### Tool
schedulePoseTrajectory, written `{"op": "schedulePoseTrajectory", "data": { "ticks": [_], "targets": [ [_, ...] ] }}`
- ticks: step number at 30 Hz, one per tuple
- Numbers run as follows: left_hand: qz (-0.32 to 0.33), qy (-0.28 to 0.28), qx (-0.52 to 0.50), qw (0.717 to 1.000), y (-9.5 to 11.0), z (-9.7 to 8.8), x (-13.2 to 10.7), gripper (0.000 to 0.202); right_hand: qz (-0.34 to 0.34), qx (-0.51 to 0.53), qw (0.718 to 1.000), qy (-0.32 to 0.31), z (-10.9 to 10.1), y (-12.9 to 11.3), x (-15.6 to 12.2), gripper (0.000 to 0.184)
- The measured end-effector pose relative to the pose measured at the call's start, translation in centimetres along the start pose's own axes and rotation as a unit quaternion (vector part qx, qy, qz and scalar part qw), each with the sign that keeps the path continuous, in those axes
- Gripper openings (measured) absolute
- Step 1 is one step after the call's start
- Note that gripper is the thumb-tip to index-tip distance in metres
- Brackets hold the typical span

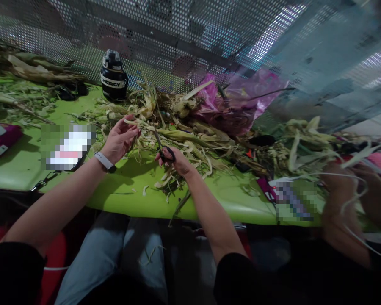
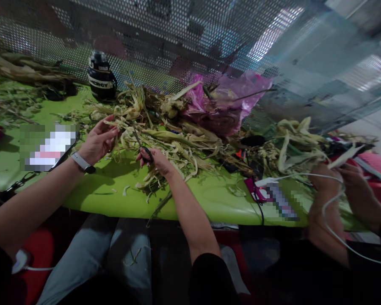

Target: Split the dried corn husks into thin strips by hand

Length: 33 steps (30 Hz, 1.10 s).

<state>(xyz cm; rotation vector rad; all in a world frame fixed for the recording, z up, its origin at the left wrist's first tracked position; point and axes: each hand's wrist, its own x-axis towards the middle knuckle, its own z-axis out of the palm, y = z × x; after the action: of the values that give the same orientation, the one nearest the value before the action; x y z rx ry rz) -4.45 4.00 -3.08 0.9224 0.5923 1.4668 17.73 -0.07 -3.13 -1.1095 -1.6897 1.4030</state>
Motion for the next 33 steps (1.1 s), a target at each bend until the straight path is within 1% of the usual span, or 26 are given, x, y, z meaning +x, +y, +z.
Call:
{"op": "schedulePoseTrajectory", "data": {
  "ticks": [2, 5, 9, 11, 14, 17, 19, 26, 33],
  "targets": [
    [-0.016, -0.019, 0.014, 1.0, -0.07, 0.22, -0.2, 0.045, -0.008, -0.008, 1.0, 0.013, -0.08, -0.13, -0.05, 0.057],
    [-0.035, -0.025, 0.021, 0.999, -0.01, 0.37, -0.37, 0.044, -0.01, -0.029, 0.999, 0.028, -0.14, -0.43, -0.18, 0.056],
    [-0.074, -0.019, 0.027, 0.997, 0.17, 0.47, -0.57, 0.052, -0.004, -0.051, 0.998, 0.024, -0.06, -0.74, -0.3, 0.056],
    [-0.08, -0.017, 0.041, 0.996, 0.2, 0.52, -0.68, 0.058, -0.006, -0.049, 0.998, 0.024, -0.06, -0.75, -0.32, 0.057],
    [-0.04, -0.011, 0.063, 0.997, 0.19, 0.5, -0.73, 0.066, -0.012, -0.047, 0.999, 0.024, -0.17, -0.61, -0.3, 0.058],
    [0.011, -0.012, 0.081, 0.997, 0.13, 0.34, -0.57, 0.067, -0.005, -0.051, 0.999, 0.015, -0.27, -0.43, -0.22, 0.059],
    [0.027, -0.015, 0.083, 0.996, 0.03, 0.21, -0.39, 0.068, 0.003, -0.052, 0.999, 0.006, -0.29, -0.33, -0.16, 0.06],
    [0.043, -0.007, 0.077, 0.996, -0.34, -0.05, 0.08, 0.064, -0.004, -0.041, 0.999, 0.0, -0.33, 0.03, -0.12, 0.059],
    [0.04, -0.01, 0.076, 0.996, -0.22, 0.05, 0.01, 0.059, 0.006, -0.045, 0.999, 0.013, -0.12, -0.51, -0.18, 0.058]
  ]
}}
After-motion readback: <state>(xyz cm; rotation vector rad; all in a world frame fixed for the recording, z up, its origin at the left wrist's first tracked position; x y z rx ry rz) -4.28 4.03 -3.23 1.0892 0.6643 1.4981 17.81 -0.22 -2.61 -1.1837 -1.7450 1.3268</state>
